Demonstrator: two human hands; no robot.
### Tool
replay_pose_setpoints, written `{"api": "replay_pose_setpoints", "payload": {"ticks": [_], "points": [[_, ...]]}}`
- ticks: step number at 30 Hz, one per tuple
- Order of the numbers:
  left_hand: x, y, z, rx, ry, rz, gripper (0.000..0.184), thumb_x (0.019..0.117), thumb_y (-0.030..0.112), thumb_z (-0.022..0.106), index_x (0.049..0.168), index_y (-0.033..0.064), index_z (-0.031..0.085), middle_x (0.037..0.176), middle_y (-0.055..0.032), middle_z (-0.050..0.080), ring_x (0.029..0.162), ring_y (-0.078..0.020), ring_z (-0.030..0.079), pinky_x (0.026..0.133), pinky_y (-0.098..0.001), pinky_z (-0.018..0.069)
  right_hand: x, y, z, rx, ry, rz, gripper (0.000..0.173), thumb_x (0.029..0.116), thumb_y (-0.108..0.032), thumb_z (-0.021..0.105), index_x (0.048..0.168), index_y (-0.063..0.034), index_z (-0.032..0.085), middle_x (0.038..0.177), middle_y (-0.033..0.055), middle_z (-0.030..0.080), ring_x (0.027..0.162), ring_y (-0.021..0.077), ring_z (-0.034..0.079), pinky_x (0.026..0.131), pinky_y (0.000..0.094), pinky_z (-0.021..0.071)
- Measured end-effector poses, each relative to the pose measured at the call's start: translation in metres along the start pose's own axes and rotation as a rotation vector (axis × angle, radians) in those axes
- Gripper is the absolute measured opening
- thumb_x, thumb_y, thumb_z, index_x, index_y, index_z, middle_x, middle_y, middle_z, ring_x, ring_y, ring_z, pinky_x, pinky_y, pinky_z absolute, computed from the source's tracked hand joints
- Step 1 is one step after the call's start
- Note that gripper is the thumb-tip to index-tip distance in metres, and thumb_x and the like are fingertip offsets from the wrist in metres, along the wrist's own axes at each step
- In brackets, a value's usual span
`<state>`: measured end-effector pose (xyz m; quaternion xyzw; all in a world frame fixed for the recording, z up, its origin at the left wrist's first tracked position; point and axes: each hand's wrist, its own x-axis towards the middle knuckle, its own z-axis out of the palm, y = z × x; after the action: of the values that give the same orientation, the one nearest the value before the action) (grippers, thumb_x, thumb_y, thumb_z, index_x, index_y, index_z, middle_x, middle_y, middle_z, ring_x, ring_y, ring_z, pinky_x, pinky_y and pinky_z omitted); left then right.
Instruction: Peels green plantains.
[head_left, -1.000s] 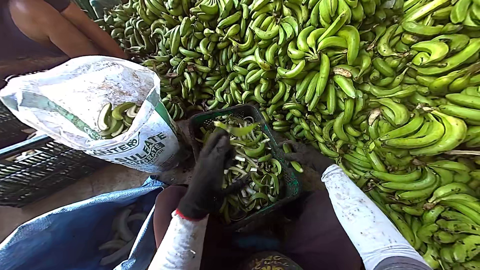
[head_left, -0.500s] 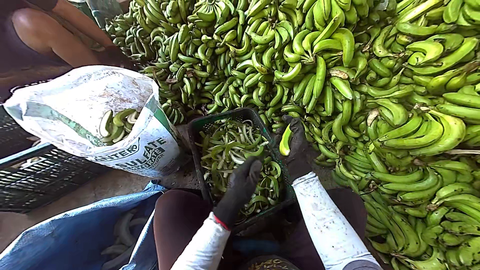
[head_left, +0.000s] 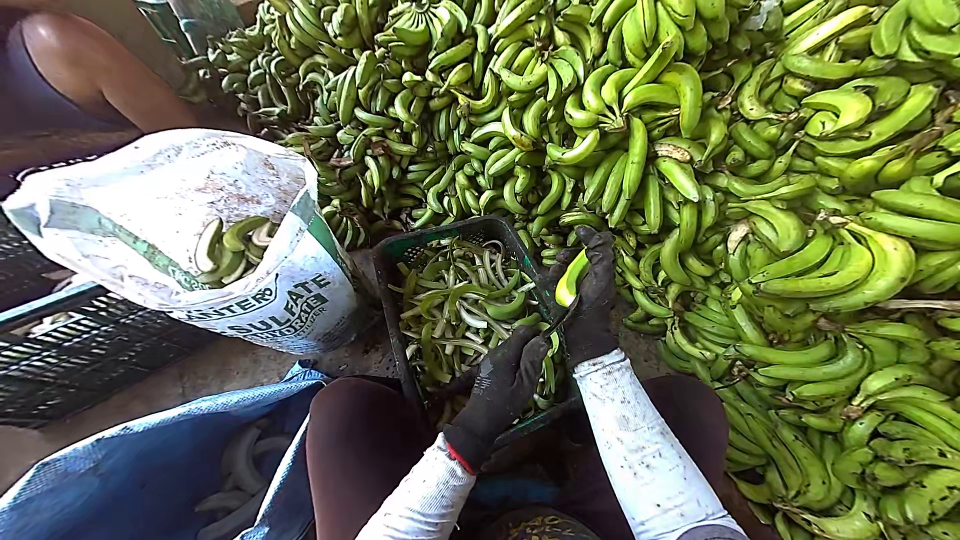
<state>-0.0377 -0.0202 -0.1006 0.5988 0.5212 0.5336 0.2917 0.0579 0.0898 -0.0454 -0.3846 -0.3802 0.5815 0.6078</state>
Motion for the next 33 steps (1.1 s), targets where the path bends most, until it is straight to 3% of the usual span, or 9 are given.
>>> {"api": "replay_pose_setpoints", "payload": {"ticks": [9,15,17,19,22,23,28,31,33], "points": [[-0.001,-0.001,-0.001,0.011,-0.006,-0.012,0.052,0.1095,0.044,0.034,0.106,0.0039,0.066,0.073,0.0015,0.056,0.062,-0.0034,0.052,0.06,-0.0233,0.0478,-0.007,-0.003,0.001,-0.08,-0.021,-0.056,0.042,0.105,-0.057,0.042,0.138,-0.0319,0.052,0.086,-0.0034,0.061,0.062,0.0091,0.059,0.057,0.0291,0.0554],[0.005,-0.023,-0.008,0.024,-0.032,-0.109,0.07,0.1049,0.063,0.029,0.12,0.0063,0.067,0.088,0.0,0.065,0.079,-0.0045,0.061,0.076,-0.0287,0.0536,-0.026,0.002,0.016,0.078,-0.074,0.288,0.04,0.1066,-0.052,0.039,0.115,-0.0194,0.06,0.067,-0.0032,0.057,0.051,0.0092,0.057,0.049,0.029,0.0546],[0.003,-0.025,-0.008,0.031,-0.029,-0.114,0.067,0.1063,0.059,0.03,0.121,0.0056,0.067,0.091,-0.0014,0.067,0.078,-0.0048,0.061,0.075,-0.0284,0.0533,-0.023,0.003,0.012,0.077,-0.112,0.342,0.044,0.1078,-0.052,0.034,0.113,-0.0174,0.06,0.067,-0.0006,0.058,0.052,0.0124,0.059,0.05,0.0322,0.0557],[0.002,-0.025,-0.007,0.048,-0.029,-0.116,0.058,0.1082,0.05,0.031,0.114,0.0055,0.068,0.087,-0.0015,0.065,0.075,-0.0059,0.059,0.072,-0.0284,0.0517,-0.016,0.011,0.002,0.026,-0.15,0.216,0.047,0.1096,-0.049,0.029,0.116,-0.0149,0.06,0.072,0.0003,0.064,0.058,0.0121,0.064,0.054,0.032,0.0581],[0.0,-0.021,-0.001,0.066,-0.046,-0.101,0.049,0.1091,0.041,0.035,0.107,0.0051,0.068,0.078,-0.001,0.061,0.067,-0.007,0.057,0.066,-0.0287,0.0507,0.001,0.028,-0.024,-0.075,-0.238,-0.2,0.041,0.1105,-0.039,0.029,0.135,-0.02,0.056,0.105,-0.0014,0.065,0.089,0.0102,0.063,0.079,0.0316,0.0559],[-0.001,-0.02,0.001,0.066,-0.056,-0.096,0.049,0.1093,0.042,0.035,0.107,0.0054,0.067,0.077,-0.0013,0.061,0.067,-0.0077,0.057,0.066,-0.0296,0.0512,0.005,0.031,-0.026,-0.061,-0.254,-0.257,0.04,0.1101,-0.038,0.029,0.132,-0.0204,0.057,0.105,-0.0017,0.064,0.088,0.0103,0.063,0.08,0.0314,0.0557],[0.001,-0.026,0.0,0.131,-0.082,-0.064,0.057,0.1089,0.046,0.032,0.108,0.003,0.068,0.085,-0.0079,0.066,0.077,-0.0145,0.064,0.074,-0.0358,0.0537,0.0,0.032,-0.023,0.089,-0.271,-0.041,0.045,0.1101,-0.04,0.026,0.106,-0.0189,0.065,0.075,-0.0064,0.061,0.063,0.0063,0.061,0.064,0.0287,0.0587],[0.005,-0.034,-0.004,0.188,-0.075,-0.06,0.057,0.1094,0.045,0.031,0.11,0.0019,0.068,0.092,-0.012,0.07,0.087,-0.0203,0.068,0.083,-0.0414,0.0551,-0.009,0.042,-0.02,0.208,-0.291,0.134,0.057,0.1093,-0.047,0.019,0.101,-0.0177,0.067,0.067,-0.0056,0.063,0.056,0.0065,0.062,0.055,0.0271,0.0576],[0.006,-0.038,-0.007,0.229,-0.085,-0.092,0.057,0.1091,0.044,0.031,0.114,0.0018,0.069,0.095,-0.0144,0.071,0.091,-0.0242,0.069,0.085,-0.0454,0.0548,-0.014,0.049,-0.021,0.281,-0.338,0.216,0.061,0.1078,-0.052,0.018,0.099,-0.0183,0.068,0.067,-0.0044,0.063,0.058,0.0084,0.063,0.058,0.0291,0.0584]]}}
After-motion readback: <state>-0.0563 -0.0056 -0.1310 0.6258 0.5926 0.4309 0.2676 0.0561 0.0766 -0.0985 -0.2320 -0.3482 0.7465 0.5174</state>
